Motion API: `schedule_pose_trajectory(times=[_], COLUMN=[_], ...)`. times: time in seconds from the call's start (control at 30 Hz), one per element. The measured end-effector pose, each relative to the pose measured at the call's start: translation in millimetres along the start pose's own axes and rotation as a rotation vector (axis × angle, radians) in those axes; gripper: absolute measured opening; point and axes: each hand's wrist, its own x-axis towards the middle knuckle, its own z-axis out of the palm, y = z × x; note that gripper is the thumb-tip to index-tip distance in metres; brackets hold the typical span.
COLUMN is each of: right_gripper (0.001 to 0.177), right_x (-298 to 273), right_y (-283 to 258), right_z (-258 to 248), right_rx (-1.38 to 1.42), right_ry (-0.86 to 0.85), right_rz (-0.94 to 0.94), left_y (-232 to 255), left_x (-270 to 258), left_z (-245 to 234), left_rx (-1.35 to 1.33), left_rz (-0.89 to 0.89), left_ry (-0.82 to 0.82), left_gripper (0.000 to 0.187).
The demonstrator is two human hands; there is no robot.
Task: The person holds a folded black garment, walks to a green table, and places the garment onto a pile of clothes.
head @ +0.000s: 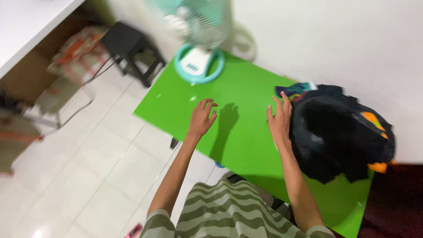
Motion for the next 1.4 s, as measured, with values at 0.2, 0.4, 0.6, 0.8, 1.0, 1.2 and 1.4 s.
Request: schedule_pose_trajectory(times=[0.2,0.4,0.6,0.8,1.0,1.2,1.4], right_gripper=[0.007,0.007,0.012,0.029,0.019,0.013,0.012], right_x=[-1.6,-4.8,-14.7,-31.2,-34.6,-26.6,-22.7], right_y=[-75.0,-163.2,-253.1,-319.9,-369.6,-419.5,-478.8], right_z=[76.5,143.0,184.9,211.9,242.1,281.6,347.4], right_rx=[0.302,0.485,0.657,0.668,0.749,0.824,0.866], right_ry=[-0.130,-0.302,-0.428,-0.636,-0.780,-0.798,-0.920], right_rz=[-0.130,-0.210,-0.409,-0.374,-0.354,-0.359,-0.387], left_y=[-26.3,-42.5,-51.6,-43.3,-47.8,-70.9,-108.4], left_x=[-85.4,-170.0,-240.3,-289.3,-320.3,-336.2,-355.2], left_z=[-112.9,-194.8,-253.6,-296.9,-323.0,-346.8,-373.6], left_rx=[0.096,0.171,0.229,0.184,0.157,0.092,0.102], left_rz=[-0.202,-0.471,-0.555,-0.750,-0.915,-1.052,-1.144], left_ry=[0.186,0.301,0.492,0.621,0.703,0.748,0.824], left_gripper=[0.017,0.011,0.015,0.016,0.018,0.022,0.022])
